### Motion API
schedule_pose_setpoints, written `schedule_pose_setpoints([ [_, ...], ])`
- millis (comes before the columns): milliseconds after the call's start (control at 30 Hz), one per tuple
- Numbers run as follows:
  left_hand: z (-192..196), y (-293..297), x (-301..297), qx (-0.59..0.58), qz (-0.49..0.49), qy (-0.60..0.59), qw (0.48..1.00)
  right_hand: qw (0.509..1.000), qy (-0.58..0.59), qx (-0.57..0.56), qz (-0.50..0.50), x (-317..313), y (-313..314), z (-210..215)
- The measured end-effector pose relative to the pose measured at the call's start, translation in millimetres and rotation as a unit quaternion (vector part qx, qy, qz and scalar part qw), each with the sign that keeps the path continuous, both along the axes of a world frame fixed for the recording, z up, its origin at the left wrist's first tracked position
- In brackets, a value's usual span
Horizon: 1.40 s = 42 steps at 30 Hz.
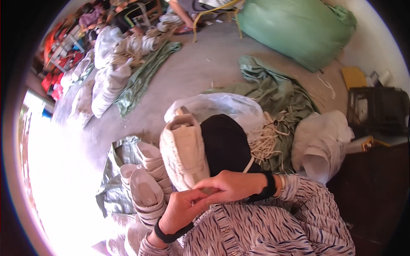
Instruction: Lacing multiple pairs of beige sneakers while sitting in a workshop environment.
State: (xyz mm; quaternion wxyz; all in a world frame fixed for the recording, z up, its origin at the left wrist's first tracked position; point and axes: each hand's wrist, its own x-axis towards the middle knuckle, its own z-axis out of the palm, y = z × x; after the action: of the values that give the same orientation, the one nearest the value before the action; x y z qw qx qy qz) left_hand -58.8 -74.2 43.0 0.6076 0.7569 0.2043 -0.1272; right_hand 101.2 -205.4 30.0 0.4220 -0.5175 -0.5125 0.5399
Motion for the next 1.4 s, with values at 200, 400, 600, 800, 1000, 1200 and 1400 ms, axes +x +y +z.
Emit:
schedule_pose_setpoints([
  [200, -25, 11, -14, 0.271, 0.107, -0.231, 0.928, 0.988, -0.104, -0.101, -0.056, 21, 0, 0],
  [400, -50, -7, 6, 0.285, 0.140, -0.264, 0.911, 0.971, -0.063, -0.055, -0.224, 52, 39, 0],
  [600, -53, -3, -3, 0.295, 0.165, -0.286, 0.897, 0.971, -0.061, -0.151, -0.174, 55, 65, 6],
  [800, -49, 9, -7, 0.247, 0.129, -0.225, 0.934, 0.976, 0.064, -0.128, -0.163, 53, 54, -11],
  [1000, -42, 10, -1, 0.210, 0.109, -0.216, 0.947, 0.962, 0.143, -0.149, -0.180, 49, 35, 6],
  [1200, -34, 7, 3, 0.252, 0.122, -0.190, 0.941, 0.972, 0.091, -0.126, -0.175, 55, 31, -5],
  [1400, -34, 8, 6, 0.244, 0.106, -0.181, 0.947, 0.967, -0.097, -0.053, -0.230, 32, 25, -27],
])
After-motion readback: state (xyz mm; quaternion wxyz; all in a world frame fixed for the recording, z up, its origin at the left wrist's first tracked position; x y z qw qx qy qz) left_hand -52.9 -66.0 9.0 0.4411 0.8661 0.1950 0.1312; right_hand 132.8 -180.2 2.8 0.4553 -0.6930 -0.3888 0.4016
